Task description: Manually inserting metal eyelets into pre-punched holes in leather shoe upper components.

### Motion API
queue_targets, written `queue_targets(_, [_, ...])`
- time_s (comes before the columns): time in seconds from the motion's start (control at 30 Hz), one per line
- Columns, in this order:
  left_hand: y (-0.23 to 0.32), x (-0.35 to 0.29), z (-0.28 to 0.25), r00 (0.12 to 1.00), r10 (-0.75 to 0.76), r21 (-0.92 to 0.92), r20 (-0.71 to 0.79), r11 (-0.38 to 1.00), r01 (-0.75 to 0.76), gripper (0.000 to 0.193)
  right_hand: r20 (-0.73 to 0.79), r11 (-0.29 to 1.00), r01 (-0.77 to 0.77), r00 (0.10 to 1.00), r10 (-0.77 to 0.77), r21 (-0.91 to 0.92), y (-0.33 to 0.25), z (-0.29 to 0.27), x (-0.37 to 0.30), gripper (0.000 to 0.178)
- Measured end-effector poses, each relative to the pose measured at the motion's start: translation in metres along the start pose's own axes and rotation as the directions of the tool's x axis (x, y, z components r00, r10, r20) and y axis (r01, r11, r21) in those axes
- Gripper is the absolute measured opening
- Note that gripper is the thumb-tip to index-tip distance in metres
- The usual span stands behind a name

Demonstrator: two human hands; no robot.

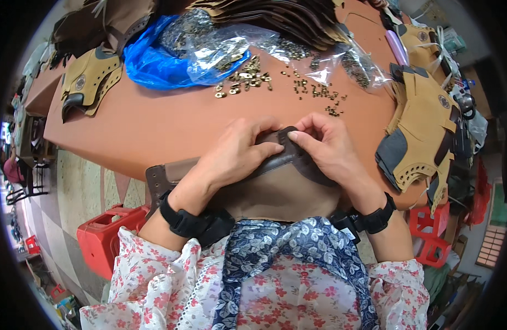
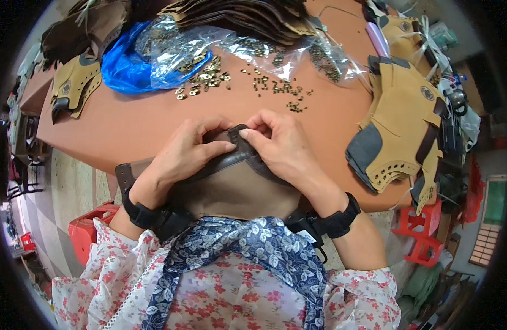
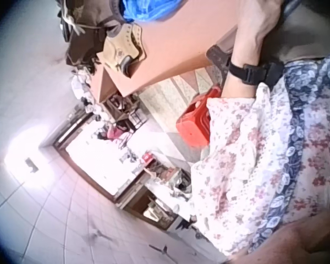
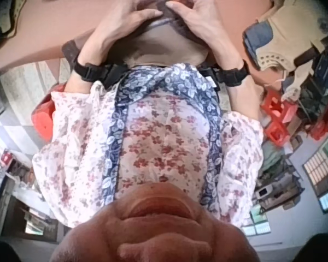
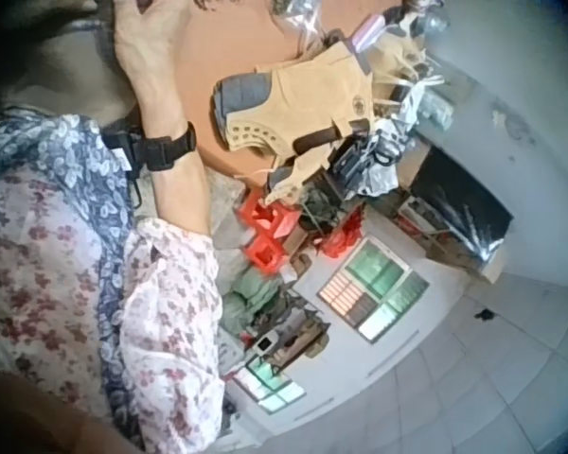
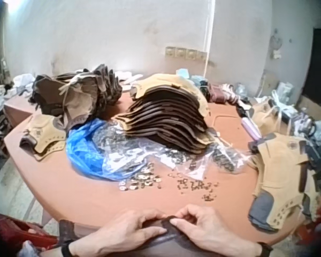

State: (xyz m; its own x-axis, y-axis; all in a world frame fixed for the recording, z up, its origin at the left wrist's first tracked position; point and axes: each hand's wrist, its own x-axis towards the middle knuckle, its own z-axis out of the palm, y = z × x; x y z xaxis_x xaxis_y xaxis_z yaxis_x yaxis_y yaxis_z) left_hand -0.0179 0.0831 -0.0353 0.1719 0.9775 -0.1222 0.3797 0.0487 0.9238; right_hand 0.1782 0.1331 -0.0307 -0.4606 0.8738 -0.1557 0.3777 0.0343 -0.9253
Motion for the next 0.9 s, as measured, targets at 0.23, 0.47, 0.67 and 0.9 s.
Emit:
queue_targets(0.23, [0.001, 0.001, 0.0, 1.0, -0.002, -0.007, -0.014, 1.0, 0.002, 0.021, -0.219, 0.99, 0.045, 0.973, -0.075, -0.136, 0.006, -0.058, -0.008, 0.016])
queue_targets(0.47, [0.006, 0.001, -0.002, 0.999, -0.05, 0.081, 0.015, 0.996, 0.049, 0.02, -0.276, 0.825, 0.037, 0.933, -0.231, -0.564, 0.028, -0.081, -0.004, 0.014])
queue_targets(0.67, [0.005, -0.001, -0.001, 0.999, -0.012, 0.042, -0.038, 0.999, 0.013, 0.02, -0.21, 0.732, 0.115, 0.917, -0.338, -0.672, 0.023, -0.075, 0.006, 0.012])
queue_targets(0.9, [0.006, 0.0, -0.002, 0.998, -0.057, 0.086, 0.009, 0.995, 0.056, 0.021, -0.106, 0.631, 0.18, 0.916, -0.387, -0.755, 0.023, -0.074, 0.013, 0.008])
